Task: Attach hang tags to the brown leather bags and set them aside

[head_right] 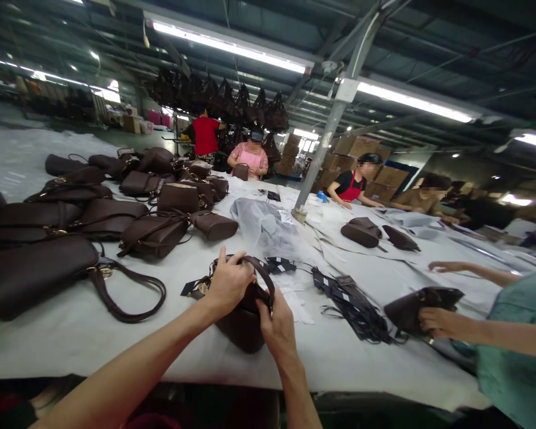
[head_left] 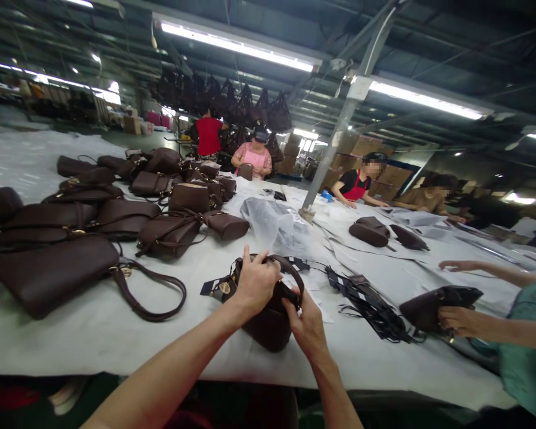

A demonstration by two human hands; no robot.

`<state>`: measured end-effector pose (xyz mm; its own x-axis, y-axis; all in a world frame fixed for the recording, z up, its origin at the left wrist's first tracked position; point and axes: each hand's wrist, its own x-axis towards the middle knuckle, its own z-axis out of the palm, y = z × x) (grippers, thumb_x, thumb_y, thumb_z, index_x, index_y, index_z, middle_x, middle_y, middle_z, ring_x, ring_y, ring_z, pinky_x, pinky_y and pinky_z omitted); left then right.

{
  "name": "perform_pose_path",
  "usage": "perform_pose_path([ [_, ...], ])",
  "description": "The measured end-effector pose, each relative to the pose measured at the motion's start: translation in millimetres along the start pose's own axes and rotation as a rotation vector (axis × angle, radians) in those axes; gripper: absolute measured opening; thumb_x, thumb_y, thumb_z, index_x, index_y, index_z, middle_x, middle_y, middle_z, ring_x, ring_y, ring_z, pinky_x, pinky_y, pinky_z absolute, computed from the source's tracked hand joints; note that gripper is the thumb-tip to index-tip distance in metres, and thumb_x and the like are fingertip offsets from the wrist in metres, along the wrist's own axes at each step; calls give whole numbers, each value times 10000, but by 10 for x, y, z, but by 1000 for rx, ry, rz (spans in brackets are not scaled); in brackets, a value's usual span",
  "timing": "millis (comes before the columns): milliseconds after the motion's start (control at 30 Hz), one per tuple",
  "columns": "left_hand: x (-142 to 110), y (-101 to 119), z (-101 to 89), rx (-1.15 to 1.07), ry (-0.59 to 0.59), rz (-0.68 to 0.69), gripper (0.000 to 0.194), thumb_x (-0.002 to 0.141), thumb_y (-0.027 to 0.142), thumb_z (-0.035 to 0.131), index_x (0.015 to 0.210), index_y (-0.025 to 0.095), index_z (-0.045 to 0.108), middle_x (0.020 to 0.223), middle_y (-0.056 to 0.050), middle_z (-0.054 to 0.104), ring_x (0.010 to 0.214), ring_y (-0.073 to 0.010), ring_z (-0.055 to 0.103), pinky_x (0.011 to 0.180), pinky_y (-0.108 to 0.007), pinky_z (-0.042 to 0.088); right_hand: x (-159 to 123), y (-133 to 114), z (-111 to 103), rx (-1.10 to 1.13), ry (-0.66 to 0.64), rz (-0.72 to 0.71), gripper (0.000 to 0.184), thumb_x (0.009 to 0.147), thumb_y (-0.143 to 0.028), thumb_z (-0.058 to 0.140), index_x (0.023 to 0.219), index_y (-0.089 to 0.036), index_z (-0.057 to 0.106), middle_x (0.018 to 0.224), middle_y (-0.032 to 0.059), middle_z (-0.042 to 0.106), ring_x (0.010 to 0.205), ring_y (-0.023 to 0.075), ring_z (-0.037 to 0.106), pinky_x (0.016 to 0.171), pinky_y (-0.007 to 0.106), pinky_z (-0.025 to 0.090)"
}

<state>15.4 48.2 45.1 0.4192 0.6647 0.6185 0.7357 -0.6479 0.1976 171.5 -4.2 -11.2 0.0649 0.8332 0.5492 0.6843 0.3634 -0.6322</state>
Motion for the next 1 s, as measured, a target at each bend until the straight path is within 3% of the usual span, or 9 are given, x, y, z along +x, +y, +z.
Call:
perform_pose_path([
  [200, -52, -102, -146, -61, 61, -25, 129, 863, 221, 631, 738, 227, 660, 771, -42, 704, 1245, -296, 501, 1146, -689, 6, -52, -16, -183, -84, -82, 29, 144, 902, -327, 471, 954, -216, 545, 838, 54, 653, 773, 231, 620, 681, 337, 496],
  [333, -12, 42, -123, -99, 14, -12, 92, 881, 200, 590, 824, 201, 662, 882, -57, 723, 1245, -289, 510, 1141, -701, 18, -33, -117, -331, -136, -134, 65, 180, 894, -344, 489, 1020, -221, 526, 880, 51, 669, 781, 233, 637, 675, 337, 495],
  [467, 16, 197, -44, -87, -55, -17, 138, 902, 164, 524, 865, 182, 655, 930, -80, 713, 1225, -284, 526, 1141, -702, 64, 100, -257, -348, -266, -138, 41, 263, 855, -384, 579, 1061, -222, 555, 946, 76, 682, 835, 265, 639, 687, 352, 480],
  [633, -57, -9, -99, -16, 31, 34, 205, 881, 124, 523, 785, 214, 681, 790, -42, 702, 1250, -299, 509, 1131, -711, -30, 193, -263, -369, -233, -210, -91, 134, 911, -314, 498, 894, -216, 587, 842, 49, 647, 762, 214, 598, 679, 315, 443],
  [800, -172, -213, -188, 28, 165, 224, 234, 890, 117, 518, 728, 197, 667, 716, -7, 682, 1253, -266, 523, 1148, -661, -95, 154, -169, -503, -197, -269, -40, 155, 907, -334, 518, 823, -215, 571, 735, 5, 591, 679, 174, 542, 624, 274, 407],
  [1000, -167, -235, -207, 81, 140, 417, 261, 911, 116, 479, 700, 171, 622, 682, 5, 633, 1302, -277, 493, 1154, -662, -64, 228, -153, -669, -198, -349, -22, 179, 893, -383, 523, 838, -219, 569, 733, 6, 591, 670, 177, 531, 622, 281, 409],
])
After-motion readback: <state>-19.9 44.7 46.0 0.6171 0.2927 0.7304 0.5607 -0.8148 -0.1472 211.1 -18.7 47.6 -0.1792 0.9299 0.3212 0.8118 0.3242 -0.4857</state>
